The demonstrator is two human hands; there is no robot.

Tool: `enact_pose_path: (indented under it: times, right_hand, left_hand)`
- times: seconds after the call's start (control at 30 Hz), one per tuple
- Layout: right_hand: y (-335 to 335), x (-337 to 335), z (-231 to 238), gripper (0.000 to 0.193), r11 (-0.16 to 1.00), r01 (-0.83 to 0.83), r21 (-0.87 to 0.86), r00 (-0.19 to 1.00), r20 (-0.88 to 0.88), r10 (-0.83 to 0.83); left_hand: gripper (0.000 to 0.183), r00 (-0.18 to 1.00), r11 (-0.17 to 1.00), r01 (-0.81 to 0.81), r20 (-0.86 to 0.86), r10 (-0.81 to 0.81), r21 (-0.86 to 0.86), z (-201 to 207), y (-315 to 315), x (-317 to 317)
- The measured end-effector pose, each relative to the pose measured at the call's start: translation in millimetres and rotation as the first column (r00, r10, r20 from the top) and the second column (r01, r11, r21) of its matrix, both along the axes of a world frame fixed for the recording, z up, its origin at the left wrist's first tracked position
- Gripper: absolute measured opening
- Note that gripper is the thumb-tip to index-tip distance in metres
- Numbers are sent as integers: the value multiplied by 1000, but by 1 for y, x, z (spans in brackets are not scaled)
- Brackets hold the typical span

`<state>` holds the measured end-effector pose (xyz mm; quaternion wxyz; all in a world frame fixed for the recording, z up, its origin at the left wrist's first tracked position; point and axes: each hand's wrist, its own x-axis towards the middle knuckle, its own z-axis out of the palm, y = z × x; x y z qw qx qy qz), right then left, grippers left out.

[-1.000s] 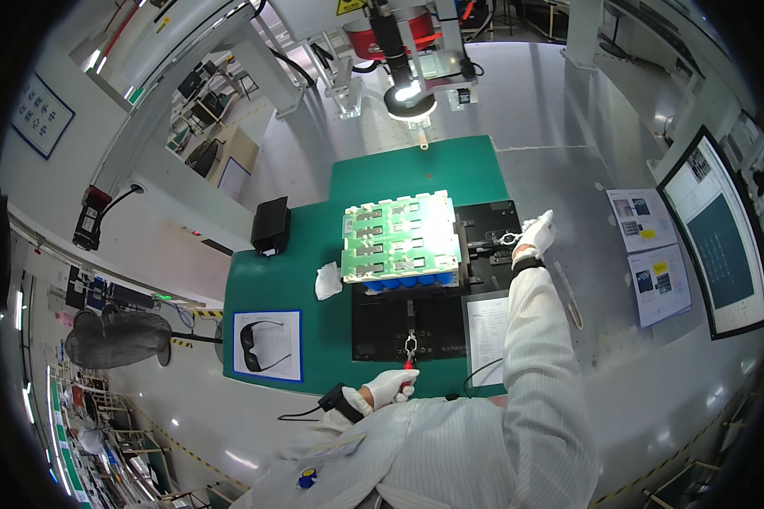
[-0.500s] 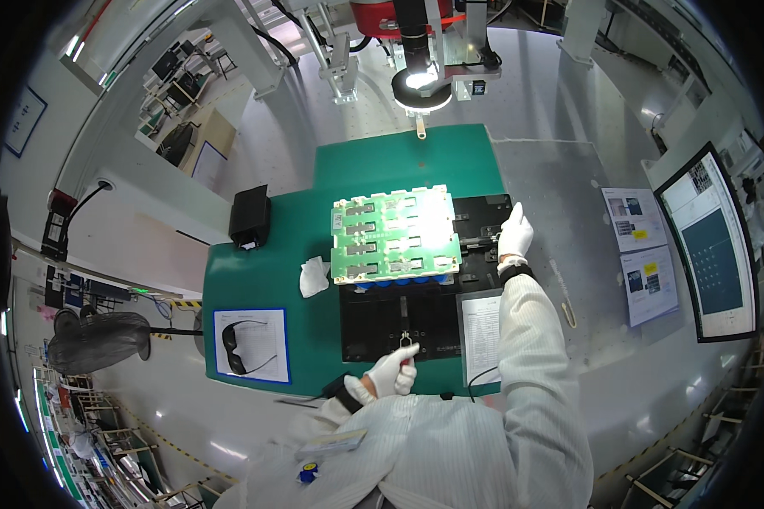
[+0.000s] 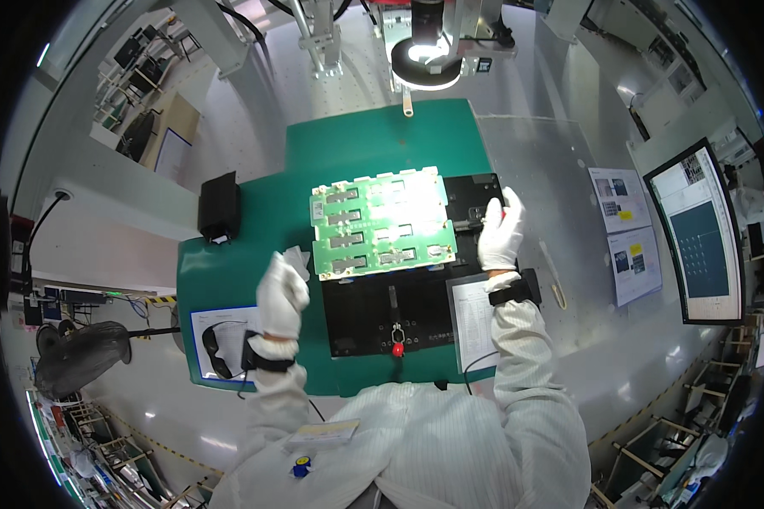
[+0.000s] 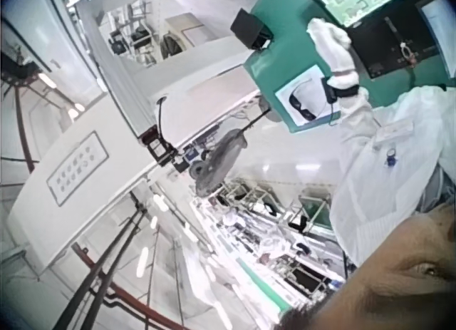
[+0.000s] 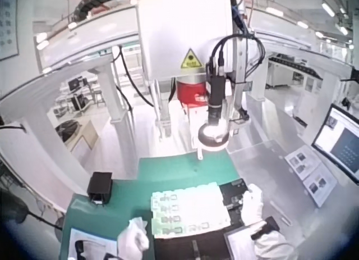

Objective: Inspecting and probing a circuit board assembly for a battery pack on a factory line.

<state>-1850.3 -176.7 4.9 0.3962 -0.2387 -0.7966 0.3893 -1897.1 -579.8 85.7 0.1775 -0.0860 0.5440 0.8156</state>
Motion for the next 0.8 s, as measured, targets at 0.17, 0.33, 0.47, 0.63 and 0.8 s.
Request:
enact_pose_path:
  times: [0.17,0.33,0.47,0.63,0.8]
  right_hand:
    - [-49,-19,31,53,815,-352,-461,902,66,427]
    - [-53,-31,40,63,623,-381,-683,791,108,602]
    - [-51,-44,27,63,532,-536,-656,766,-112,633]
    - [-50,-46,18,52,498,-466,-731,798,-105,593]
    - [-52,-45,17,47,464,-422,-779,818,-107,566]
  left_hand:
    - [42,955,903,-235,-261,144,-359,-26,29,-67]
    - [52,923,866,9,-328,-199,-499,-41,57,-72]
    - [50,940,868,36,-278,-197,-495,-46,71,-78]
    - [43,958,868,86,-197,-206,-490,-46,74,-85]
    - [36,949,923,121,-229,-215,-365,-44,73,-82]
